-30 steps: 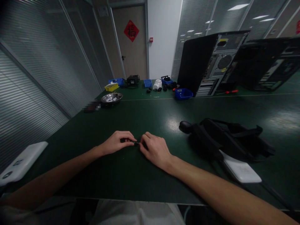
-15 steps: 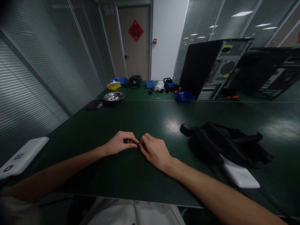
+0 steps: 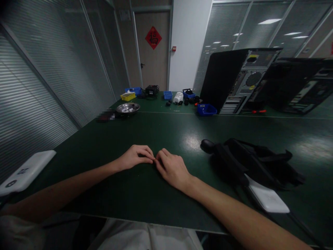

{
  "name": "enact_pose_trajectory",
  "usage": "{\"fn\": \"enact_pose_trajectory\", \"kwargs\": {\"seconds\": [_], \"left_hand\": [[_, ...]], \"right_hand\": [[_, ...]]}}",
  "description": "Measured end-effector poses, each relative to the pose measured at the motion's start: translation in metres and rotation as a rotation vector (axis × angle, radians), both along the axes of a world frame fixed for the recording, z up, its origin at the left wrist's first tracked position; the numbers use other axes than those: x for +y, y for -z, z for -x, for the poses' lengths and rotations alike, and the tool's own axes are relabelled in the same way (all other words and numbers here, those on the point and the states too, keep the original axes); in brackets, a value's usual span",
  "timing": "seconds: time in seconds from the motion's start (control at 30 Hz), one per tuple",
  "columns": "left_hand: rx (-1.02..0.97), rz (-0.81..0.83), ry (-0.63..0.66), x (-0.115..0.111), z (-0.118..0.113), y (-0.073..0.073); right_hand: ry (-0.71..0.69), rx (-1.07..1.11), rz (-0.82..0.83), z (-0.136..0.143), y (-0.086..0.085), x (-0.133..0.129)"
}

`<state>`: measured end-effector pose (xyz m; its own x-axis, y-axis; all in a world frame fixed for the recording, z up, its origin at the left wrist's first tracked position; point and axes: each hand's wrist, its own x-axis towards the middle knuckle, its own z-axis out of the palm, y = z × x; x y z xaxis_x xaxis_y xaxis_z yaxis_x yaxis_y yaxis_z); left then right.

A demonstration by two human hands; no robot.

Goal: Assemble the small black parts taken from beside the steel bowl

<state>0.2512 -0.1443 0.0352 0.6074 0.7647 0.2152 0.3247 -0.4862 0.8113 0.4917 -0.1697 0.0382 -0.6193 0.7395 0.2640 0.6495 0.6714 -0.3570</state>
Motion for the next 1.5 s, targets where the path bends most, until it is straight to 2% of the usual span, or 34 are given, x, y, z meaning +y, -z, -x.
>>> {"fn": "enact_pose_trajectory", "kwargs": {"seconds": [0.1,0.4,0.63,0.87,1.07,1.13,1.3,1.5], "left_hand": [[0.012,-0.028,-0.013,0.003,0.003,0.001],[-0.073,0.144,-0.102,0.012,0.011,0.001],[0.107,0.015,-0.179,0.011,0.009,0.001],[0.104,-0.149,-0.076,0.008,0.009,-0.007],[0.222,-0.235,0.198,-0.001,0.019,-0.023],[0.262,-0.263,0.197,0.001,0.021,-0.024],[0.288,-0.328,0.085,0.006,0.024,-0.02],[0.311,-0.274,0.134,0.004,0.024,-0.018]], "right_hand": [[0.017,0.021,0.007,-0.002,0.001,0.0],[0.019,0.038,0.038,-0.002,-0.001,-0.002],[-0.001,0.034,0.021,-0.002,-0.001,-0.003],[-0.01,0.038,0.03,-0.003,-0.004,-0.004],[-0.001,0.031,0.009,-0.003,0.0,-0.004],[0.006,0.028,0.013,-0.003,0.0,-0.004],[0.014,0.035,0.036,-0.003,-0.003,-0.005],[0.01,0.039,0.036,-0.003,-0.004,-0.005]]}}
